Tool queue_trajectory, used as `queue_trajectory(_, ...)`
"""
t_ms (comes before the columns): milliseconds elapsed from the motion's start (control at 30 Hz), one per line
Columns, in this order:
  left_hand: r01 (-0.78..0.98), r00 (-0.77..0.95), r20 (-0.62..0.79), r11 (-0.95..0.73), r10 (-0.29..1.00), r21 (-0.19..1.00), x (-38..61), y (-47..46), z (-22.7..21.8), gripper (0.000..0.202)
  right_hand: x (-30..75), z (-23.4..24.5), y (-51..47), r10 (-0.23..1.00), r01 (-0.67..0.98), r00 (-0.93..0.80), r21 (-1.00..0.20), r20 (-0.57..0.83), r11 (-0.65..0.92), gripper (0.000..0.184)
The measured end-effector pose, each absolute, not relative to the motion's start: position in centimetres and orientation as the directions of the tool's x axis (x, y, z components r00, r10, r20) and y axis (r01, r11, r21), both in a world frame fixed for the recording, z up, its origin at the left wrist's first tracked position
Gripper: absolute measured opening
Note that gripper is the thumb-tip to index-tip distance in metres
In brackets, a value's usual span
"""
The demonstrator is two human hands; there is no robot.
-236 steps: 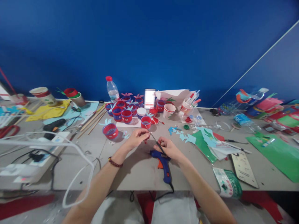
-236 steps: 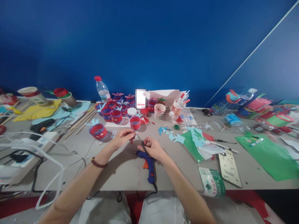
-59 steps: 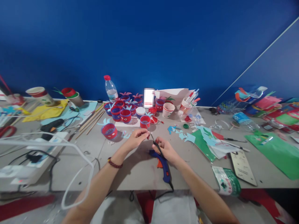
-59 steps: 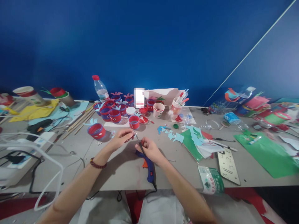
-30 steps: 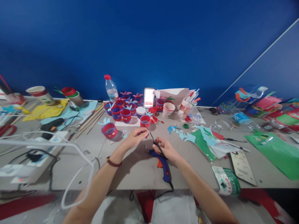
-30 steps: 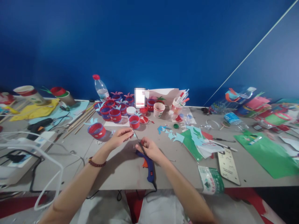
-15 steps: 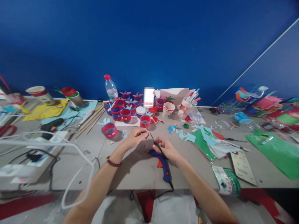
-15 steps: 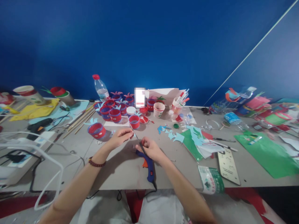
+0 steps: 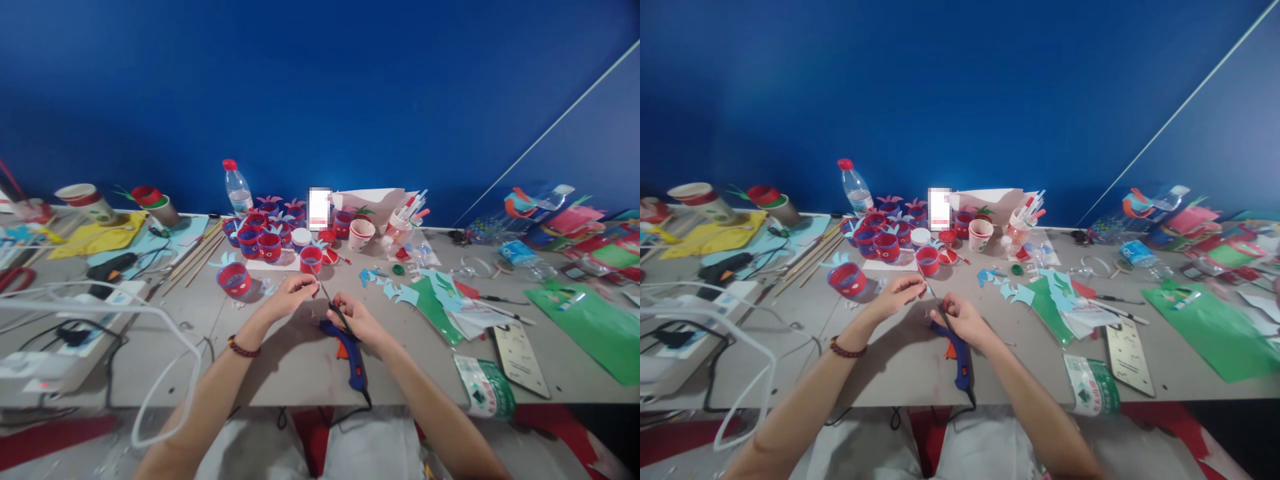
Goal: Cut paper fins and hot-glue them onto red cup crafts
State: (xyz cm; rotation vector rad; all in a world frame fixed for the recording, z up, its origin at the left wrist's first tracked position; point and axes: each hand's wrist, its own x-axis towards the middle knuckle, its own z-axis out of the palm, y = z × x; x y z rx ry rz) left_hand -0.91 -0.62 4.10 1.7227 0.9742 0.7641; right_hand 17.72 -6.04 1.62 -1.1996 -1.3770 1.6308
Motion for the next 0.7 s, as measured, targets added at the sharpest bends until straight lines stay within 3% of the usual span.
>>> queue_trajectory(700,0.173,0.462,0.023,-0.116,0.887,0.978,-0.62,-0.53,3.44,0.036,17.88,1.05,-5.90,0.937,0.081,-0.291,-0.981,-0.191,-0.175,0.047)
